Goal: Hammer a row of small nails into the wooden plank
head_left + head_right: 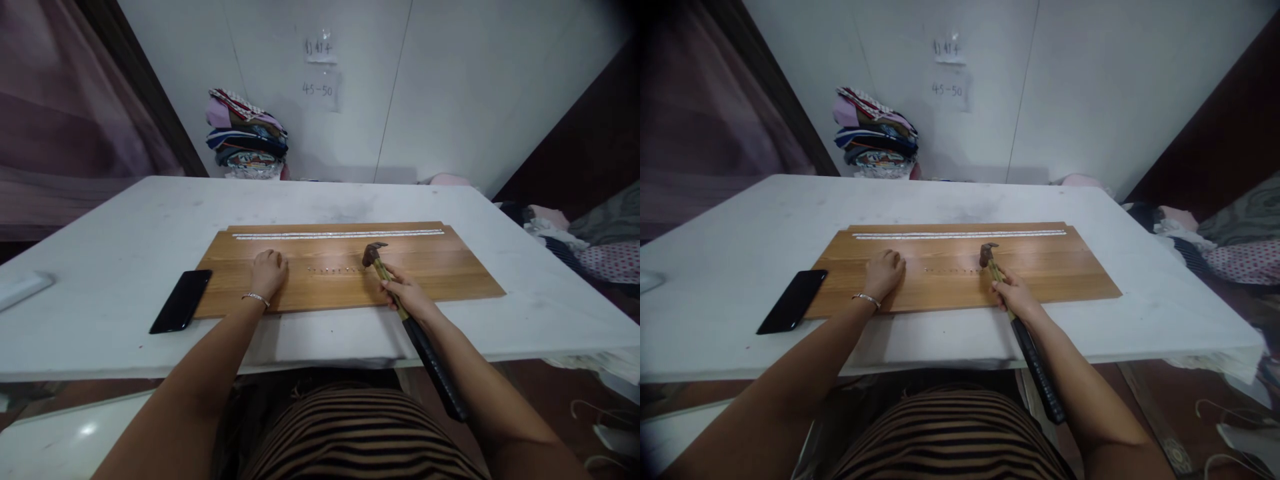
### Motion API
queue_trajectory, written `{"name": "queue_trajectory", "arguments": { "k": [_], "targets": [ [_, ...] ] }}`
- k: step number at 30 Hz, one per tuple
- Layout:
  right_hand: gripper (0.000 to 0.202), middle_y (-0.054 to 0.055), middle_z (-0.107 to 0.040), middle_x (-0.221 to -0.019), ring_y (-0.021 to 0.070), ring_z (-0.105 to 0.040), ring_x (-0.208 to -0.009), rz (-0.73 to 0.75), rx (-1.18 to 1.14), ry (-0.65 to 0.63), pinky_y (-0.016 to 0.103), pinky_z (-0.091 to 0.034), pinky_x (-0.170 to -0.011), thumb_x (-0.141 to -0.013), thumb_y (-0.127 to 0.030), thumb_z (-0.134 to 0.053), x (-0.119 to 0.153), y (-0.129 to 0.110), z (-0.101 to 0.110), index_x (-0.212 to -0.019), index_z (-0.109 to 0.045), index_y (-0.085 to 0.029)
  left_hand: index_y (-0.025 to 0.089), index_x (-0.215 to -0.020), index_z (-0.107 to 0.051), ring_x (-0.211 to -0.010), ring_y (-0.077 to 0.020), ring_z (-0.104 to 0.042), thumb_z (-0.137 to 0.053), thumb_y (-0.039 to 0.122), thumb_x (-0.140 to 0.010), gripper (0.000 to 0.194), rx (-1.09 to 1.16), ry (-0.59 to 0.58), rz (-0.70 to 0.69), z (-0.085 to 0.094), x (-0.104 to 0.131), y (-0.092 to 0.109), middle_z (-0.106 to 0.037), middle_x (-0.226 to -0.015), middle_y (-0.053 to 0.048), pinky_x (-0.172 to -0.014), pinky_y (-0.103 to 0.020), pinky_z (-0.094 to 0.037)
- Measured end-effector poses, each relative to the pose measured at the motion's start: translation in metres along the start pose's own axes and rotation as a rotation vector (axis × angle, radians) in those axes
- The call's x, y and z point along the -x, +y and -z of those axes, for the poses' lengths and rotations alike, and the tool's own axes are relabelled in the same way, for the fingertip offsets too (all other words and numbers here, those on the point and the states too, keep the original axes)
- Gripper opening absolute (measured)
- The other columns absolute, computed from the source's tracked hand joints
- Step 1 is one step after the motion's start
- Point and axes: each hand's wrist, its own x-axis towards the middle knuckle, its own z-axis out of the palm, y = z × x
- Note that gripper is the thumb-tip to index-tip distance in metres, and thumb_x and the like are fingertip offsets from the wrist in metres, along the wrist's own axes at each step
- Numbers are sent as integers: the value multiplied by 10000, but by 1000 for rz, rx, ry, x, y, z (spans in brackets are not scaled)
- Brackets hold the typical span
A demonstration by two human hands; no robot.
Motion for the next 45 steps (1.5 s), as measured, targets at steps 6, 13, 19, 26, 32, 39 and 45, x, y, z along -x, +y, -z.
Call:
{"name": "queue_trajectory", "arguments": {
  "k": [6,13,19,26,32,39,45],
  "targets": [
    [730,-50,-605,-655,78,-451,-411,-16,1,7,202,-334,-365,-705,-259,-650,-1,3,0,-1413,-495,-174,180,-931,-658,-1105,-290,-571,-411,335,-906,292,9,-10,6,3,1,3,-660,-1110,-139,-951,-418,-424],
    [767,-52,-599,-688,74,-445,-422,30,-6,-4,210,-339,-374,-698,-279,-668,1,-3,1,-1434,-479,-175,184,-937,-653,-1126,-289,-565,-400,340,-914,299,-5,-11,11,2,1,2,-652,-1139,-135,-949,-412,-418],
    [756,-47,-599,-668,77,-450,-423,-11,3,-6,204,-338,-370,-700,-267,-663,0,2,-1,-1429,-484,-167,189,-946,-653,-1126,-291,-560,-400,349,-912,301,9,-19,14,3,2,3,-652,-1132,-134,-947,-417,-418],
    [778,-47,-611,-675,80,-454,-417,-1,4,-9,210,-343,-374,-693,-271,-671,1,0,0,-1442,-478,-186,198,-948,-662,-1134,-289,-555,-402,340,-909,298,5,-21,21,4,2,4,-652,-1143,-134,-950,-413,-416],
    [796,-51,-606,-683,78,-452,-420,33,-3,-8,210,-336,-369,-687,-292,-676,0,-1,2,-1446,-469,-165,186,-952,-659,-1142,-299,-556,-406,339,-911,299,5,-27,20,4,2,4,-649,-1162,-146,-962,-425,-412],
    [802,-50,-604,-656,79,-451,-416,-8,9,-6,205,-335,-366,-674,-294,-672,-2,5,0,-1436,-472,-144,181,-991,-660,-1169,-299,-550,-407,350,-919,312,8,-15,24,1,1,2,-640,-1218,-144,-980,-425,-407],
    [793,-52,-607,-684,71,-453,-419,21,18,-18,201,-347,-370,-683,-299,-670,1,-2,1,-1444,-476,-187,186,-990,-663,-1157,-291,-552,-401,346,-915,317,3,-12,14,1,1,2,-645,-1178,-141,-971,-419,-411]
  ]
}}
